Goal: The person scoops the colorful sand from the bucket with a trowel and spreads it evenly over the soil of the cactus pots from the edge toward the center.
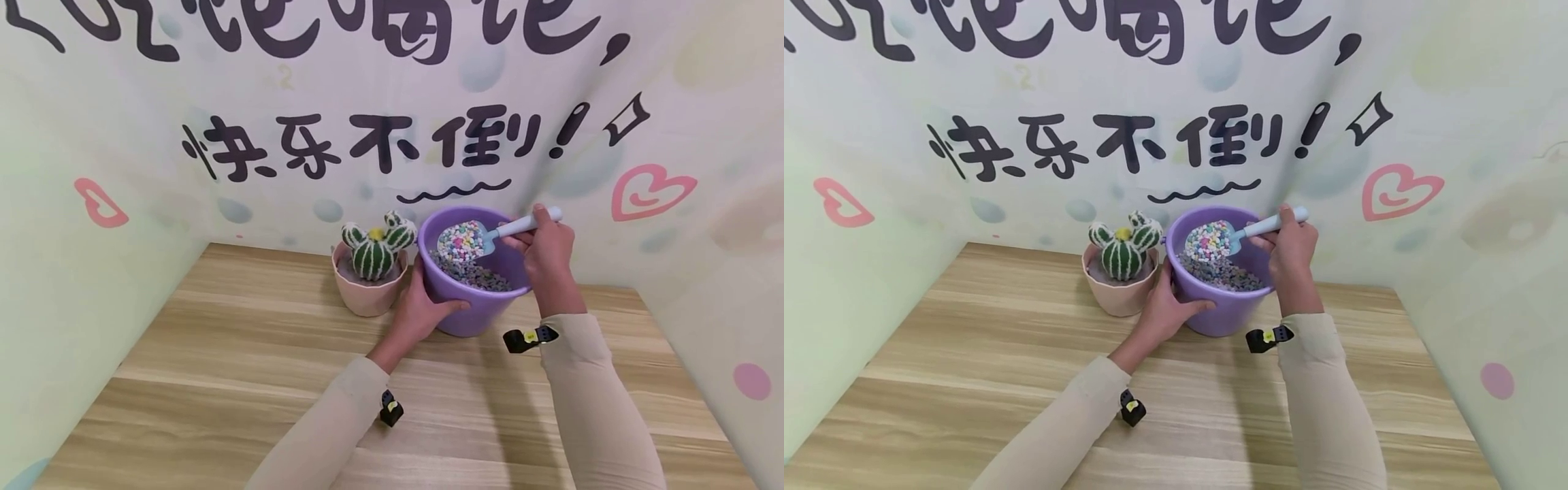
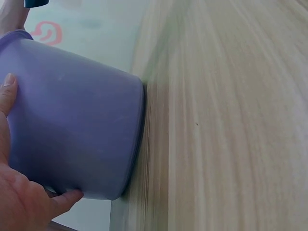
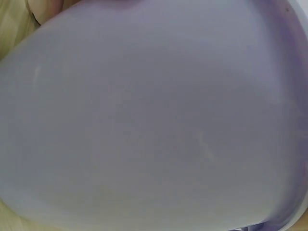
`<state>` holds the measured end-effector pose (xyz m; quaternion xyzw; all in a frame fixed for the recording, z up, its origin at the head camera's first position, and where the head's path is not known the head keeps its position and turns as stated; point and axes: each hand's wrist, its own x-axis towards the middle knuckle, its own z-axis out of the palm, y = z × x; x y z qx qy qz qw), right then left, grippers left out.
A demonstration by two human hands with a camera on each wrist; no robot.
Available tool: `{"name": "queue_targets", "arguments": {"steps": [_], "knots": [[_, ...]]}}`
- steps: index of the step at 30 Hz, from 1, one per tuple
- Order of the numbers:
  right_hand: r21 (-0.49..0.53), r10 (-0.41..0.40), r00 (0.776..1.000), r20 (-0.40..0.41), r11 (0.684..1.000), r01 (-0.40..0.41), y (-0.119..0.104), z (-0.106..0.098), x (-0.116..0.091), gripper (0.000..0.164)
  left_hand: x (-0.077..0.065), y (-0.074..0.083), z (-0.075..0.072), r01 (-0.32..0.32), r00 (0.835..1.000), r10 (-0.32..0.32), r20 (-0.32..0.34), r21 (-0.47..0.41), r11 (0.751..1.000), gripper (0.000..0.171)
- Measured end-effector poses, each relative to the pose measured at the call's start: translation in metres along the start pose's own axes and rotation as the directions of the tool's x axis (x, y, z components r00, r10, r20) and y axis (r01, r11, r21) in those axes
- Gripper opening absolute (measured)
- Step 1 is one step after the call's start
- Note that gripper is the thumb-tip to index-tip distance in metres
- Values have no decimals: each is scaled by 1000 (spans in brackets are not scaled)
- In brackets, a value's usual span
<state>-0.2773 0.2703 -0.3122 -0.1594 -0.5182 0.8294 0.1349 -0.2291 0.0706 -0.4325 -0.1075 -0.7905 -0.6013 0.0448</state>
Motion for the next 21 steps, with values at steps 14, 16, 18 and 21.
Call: {"name": "queue_targets", "arguments": {"steps": [14, 16, 18, 21], "knots": [[130, 6, 1000, -24, 991, -3, -4, -4, -4, 33, -1, 0, -4, -10, 1000, 11, 7, -5, 1000, 121], [172, 16, 999, -28, 985, -11, -6, -5, -5, 33, -2, 1, -5, -12, 1000, 12, 9, -14, 1000, 120], [201, 26, 999, -29, 979, -19, -7, -6, -5, 33, -3, 2, -6, -12, 1000, 12, 12, -32, 999, 118], [218, 37, 999, -33, 976, -29, -9, -7, -6, 33, -5, 4, -9, 7, 1000, -6, 20, -46, 999, 117]]}}
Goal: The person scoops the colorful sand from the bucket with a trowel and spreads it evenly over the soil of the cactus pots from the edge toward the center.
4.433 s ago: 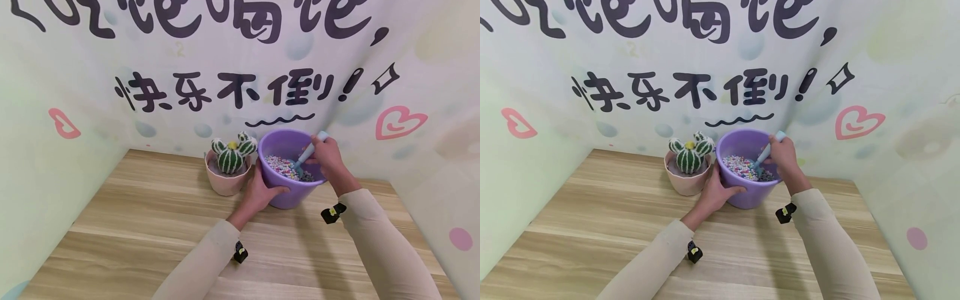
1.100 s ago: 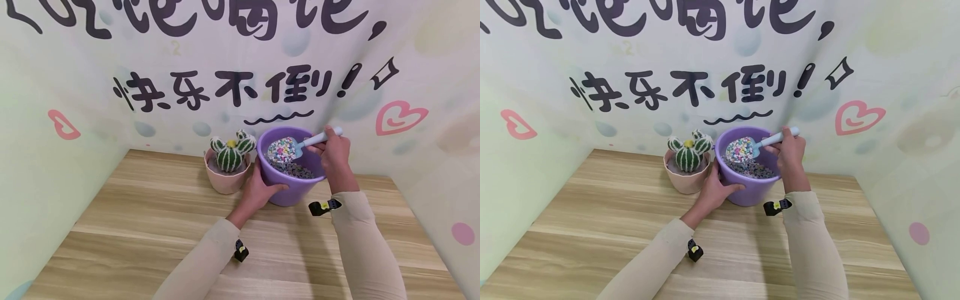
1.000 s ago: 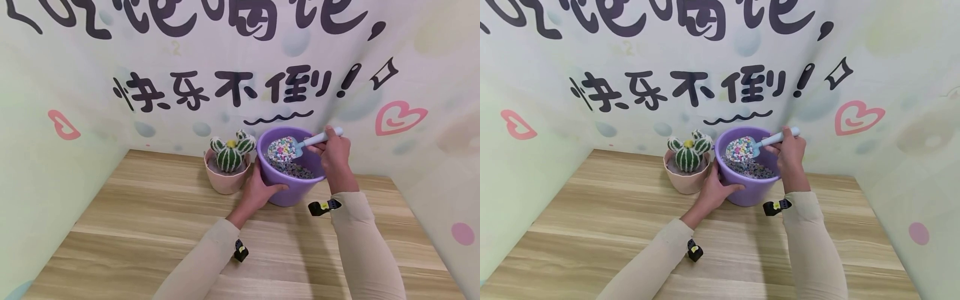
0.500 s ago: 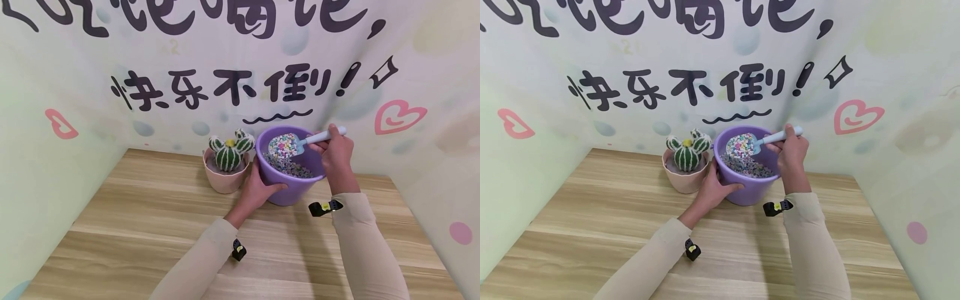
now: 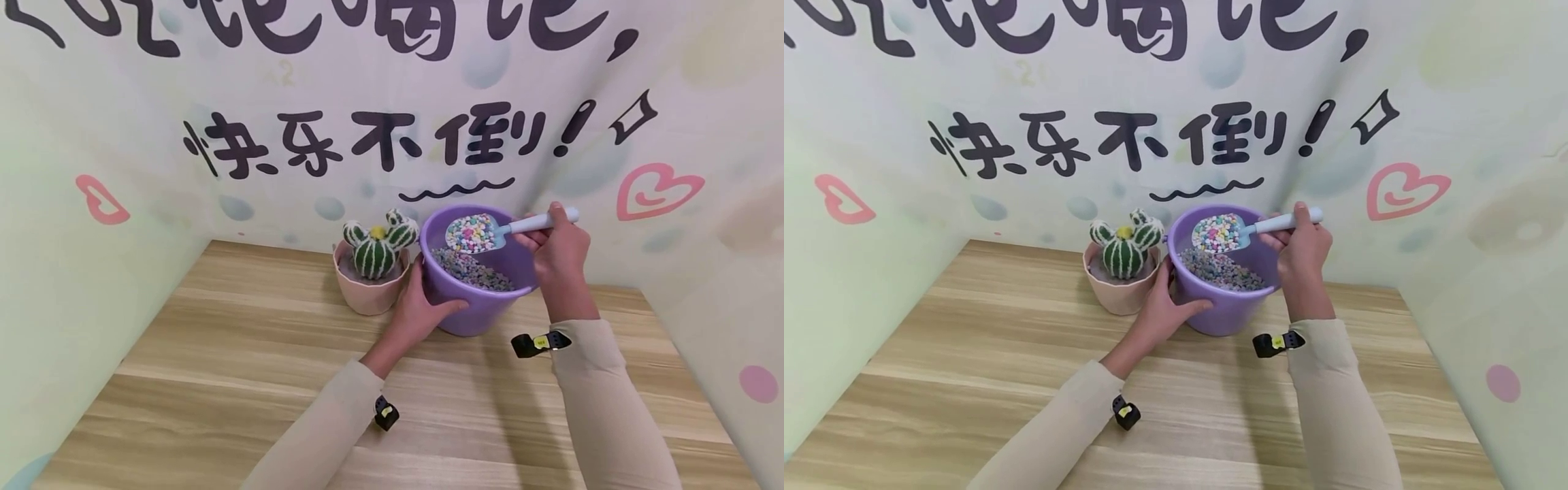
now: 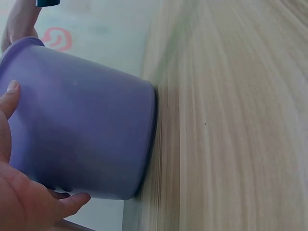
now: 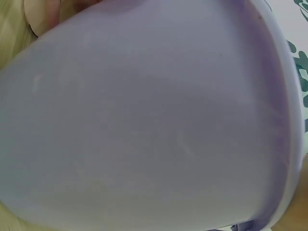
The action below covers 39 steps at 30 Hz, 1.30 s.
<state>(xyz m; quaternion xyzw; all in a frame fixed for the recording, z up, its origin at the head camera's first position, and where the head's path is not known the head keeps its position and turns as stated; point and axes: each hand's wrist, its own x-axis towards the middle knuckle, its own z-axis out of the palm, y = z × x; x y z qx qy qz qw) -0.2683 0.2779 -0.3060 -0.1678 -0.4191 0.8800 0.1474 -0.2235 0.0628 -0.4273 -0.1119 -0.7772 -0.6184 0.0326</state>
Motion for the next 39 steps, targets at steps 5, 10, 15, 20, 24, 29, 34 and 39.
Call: {"name": "queue_targets", "arguments": {"steps": [5, 10, 15, 20, 24, 29, 34, 39], "knots": [[-20, -2, 1000, -10, 1000, 2, -3, -1, -3, 32, -6, 4, -3, 36, 999, -36, 10, 1, 999, 118], [-11, -4, 1000, -19, 1000, 4, -4, -4, -8, 31, -12, 6, -7, 55, 998, -55, 23, 8, 998, 115], [44, 8, 999, -36, 999, -6, -6, -10, -14, 31, -20, 11, -11, 12, 999, -12, 45, -1, 1000, 113], [87, 24, 999, -33, 996, -21, -9, -16, -19, 30, -29, 18, -13, -4, 998, 5, 59, -25, 1000, 111], [98, 30, 999, -35, 995, -26, -9, -19, -23, 32, -36, 22, -16, -29, 998, 32, 62, -43, 999, 108], [117, 42, 998, -44, 992, -36, -9, -21, -31, 35, -43, 24, -19, -45, 997, 48, 64, -59, 997, 109], [156, 57, 998, -41, 986, -50, -10, -27, -39, 41, -51, 27, -24, -3, 998, 7, 59, -64, 998, 110], [201, 66, 998, -19, 978, -60, -12, -33, -46, 43, -58, 29, -31, 42, 998, -40, 43, -48, 998, 111]]}}
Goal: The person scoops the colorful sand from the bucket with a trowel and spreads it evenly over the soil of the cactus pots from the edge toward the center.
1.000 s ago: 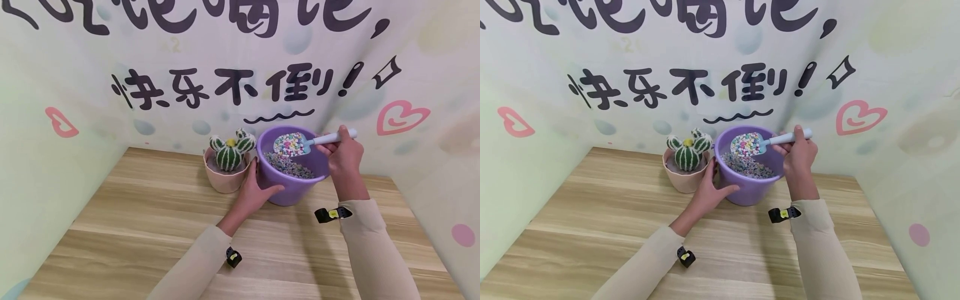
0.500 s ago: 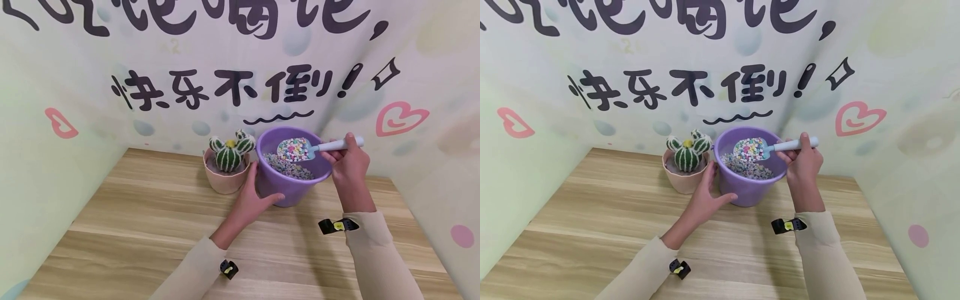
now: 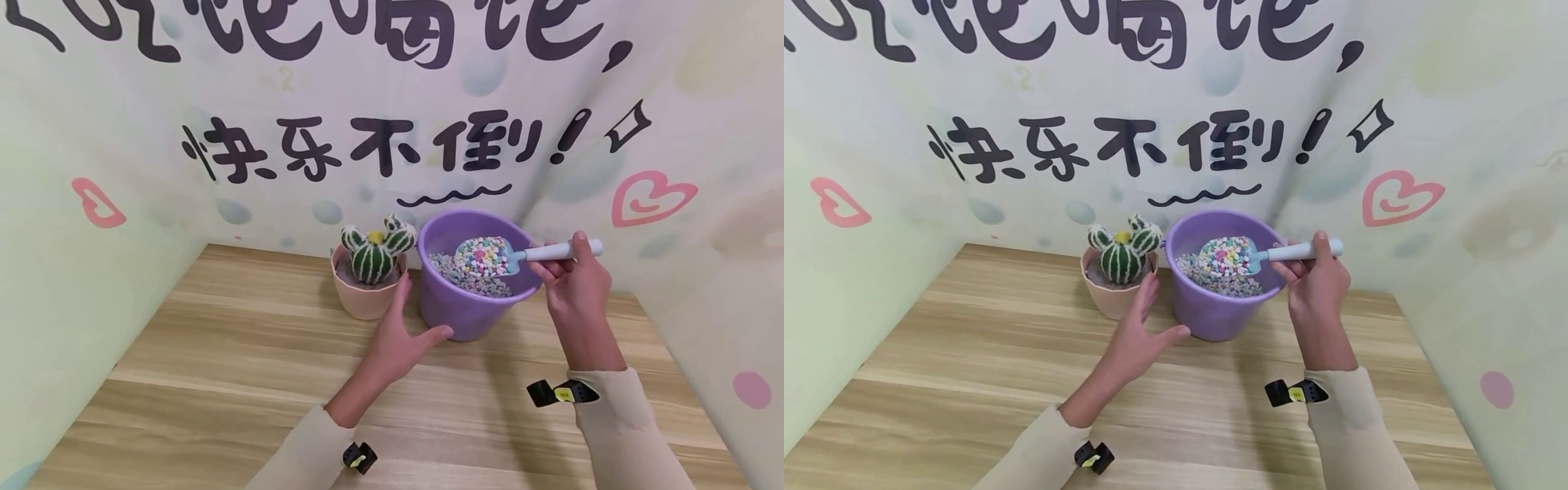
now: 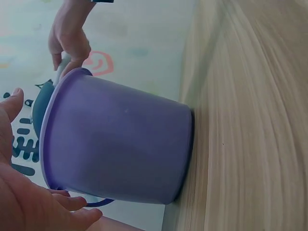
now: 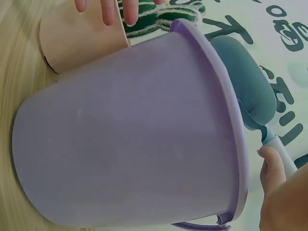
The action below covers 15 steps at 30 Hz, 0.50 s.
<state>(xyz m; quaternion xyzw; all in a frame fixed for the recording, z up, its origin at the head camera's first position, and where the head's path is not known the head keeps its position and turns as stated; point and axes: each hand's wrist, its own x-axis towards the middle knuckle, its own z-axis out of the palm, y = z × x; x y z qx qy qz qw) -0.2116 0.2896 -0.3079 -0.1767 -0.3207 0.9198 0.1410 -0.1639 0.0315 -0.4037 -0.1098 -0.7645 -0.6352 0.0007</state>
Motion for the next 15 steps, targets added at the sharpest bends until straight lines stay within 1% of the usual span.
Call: {"name": "queue_targets", "arguments": {"steps": [3, 7, 11, 15], "knots": [[14, 11, 1000, 7, 1000, -11, 0, -2, -3, 45, -4, 0, -4, 15, 1000, -15, -7, 2, 1000, 110], [19, 17, 1000, 23, 1000, -17, 2, -4, -7, 46, -9, 0, -8, 15, 1000, -15, 1, -15, 1000, 108], [29, 25, 999, 37, 999, -26, 4, -7, -11, 45, -14, 1, -12, 11, 1000, -11, 7, -37, 999, 108], [54, 37, 998, 52, 998, -40, 5, -11, -15, 44, -17, 2, -17, -1, 1000, 1, 2, -25, 1000, 111]]}}
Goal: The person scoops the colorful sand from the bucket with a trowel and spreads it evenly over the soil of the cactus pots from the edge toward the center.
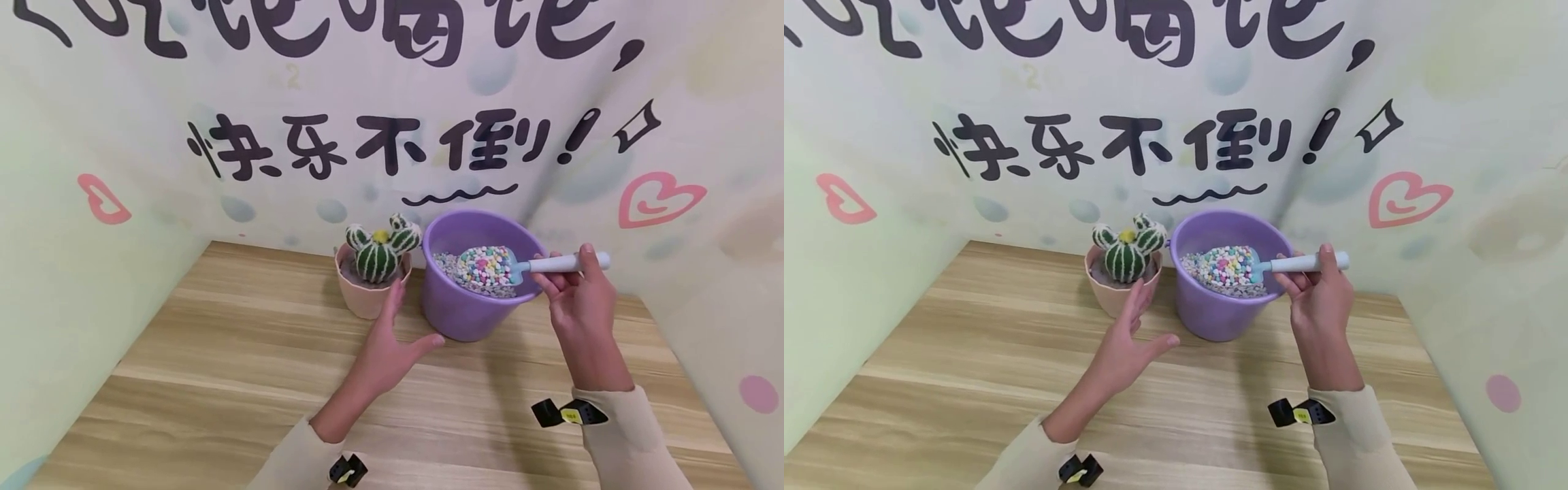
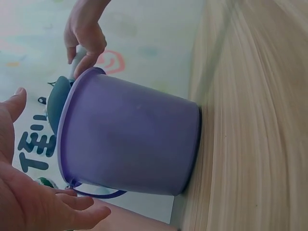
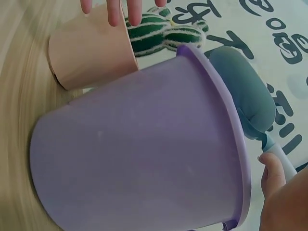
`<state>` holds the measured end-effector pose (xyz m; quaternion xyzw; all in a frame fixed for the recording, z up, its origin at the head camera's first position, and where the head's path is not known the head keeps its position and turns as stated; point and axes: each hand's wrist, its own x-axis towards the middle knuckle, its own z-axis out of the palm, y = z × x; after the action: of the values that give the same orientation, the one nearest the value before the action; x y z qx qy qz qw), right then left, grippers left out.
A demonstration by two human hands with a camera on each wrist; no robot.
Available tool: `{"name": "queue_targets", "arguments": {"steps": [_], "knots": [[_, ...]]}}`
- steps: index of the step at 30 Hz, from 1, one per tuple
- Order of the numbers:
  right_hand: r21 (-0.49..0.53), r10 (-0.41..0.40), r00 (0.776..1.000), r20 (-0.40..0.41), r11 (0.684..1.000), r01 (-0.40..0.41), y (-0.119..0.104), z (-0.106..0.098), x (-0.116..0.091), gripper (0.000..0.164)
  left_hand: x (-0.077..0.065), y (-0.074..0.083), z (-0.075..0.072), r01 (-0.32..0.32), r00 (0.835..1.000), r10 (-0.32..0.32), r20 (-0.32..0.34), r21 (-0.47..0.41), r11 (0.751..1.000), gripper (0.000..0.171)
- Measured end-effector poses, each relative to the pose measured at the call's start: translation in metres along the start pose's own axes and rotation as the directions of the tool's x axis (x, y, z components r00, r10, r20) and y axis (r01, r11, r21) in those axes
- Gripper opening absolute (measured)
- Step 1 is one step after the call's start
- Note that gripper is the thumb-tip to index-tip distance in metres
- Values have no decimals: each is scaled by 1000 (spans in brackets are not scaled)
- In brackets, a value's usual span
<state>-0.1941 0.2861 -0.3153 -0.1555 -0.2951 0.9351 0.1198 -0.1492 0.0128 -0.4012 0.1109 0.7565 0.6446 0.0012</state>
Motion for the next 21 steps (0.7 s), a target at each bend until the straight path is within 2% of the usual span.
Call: {"name": "queue_targets", "arguments": {"steps": [6, 14, 21], "knots": [[52, 13, 1000, 23, 999, -15, 2, -5, -7, 42, -2, 0, -6, -20, 999, 21, -35, 32, 999, 111], [101, 36, 999, 32, 994, -39, 8, -9, -14, 38, -8, -3, -13, 56, 996, -53, -74, 44, 997, 112], [92, 30, 998, 57, 995, -35, 15, -14, -18, 35, -11, -3, -21, 57, 990, -49, -129, 58, 997, 110]]}}
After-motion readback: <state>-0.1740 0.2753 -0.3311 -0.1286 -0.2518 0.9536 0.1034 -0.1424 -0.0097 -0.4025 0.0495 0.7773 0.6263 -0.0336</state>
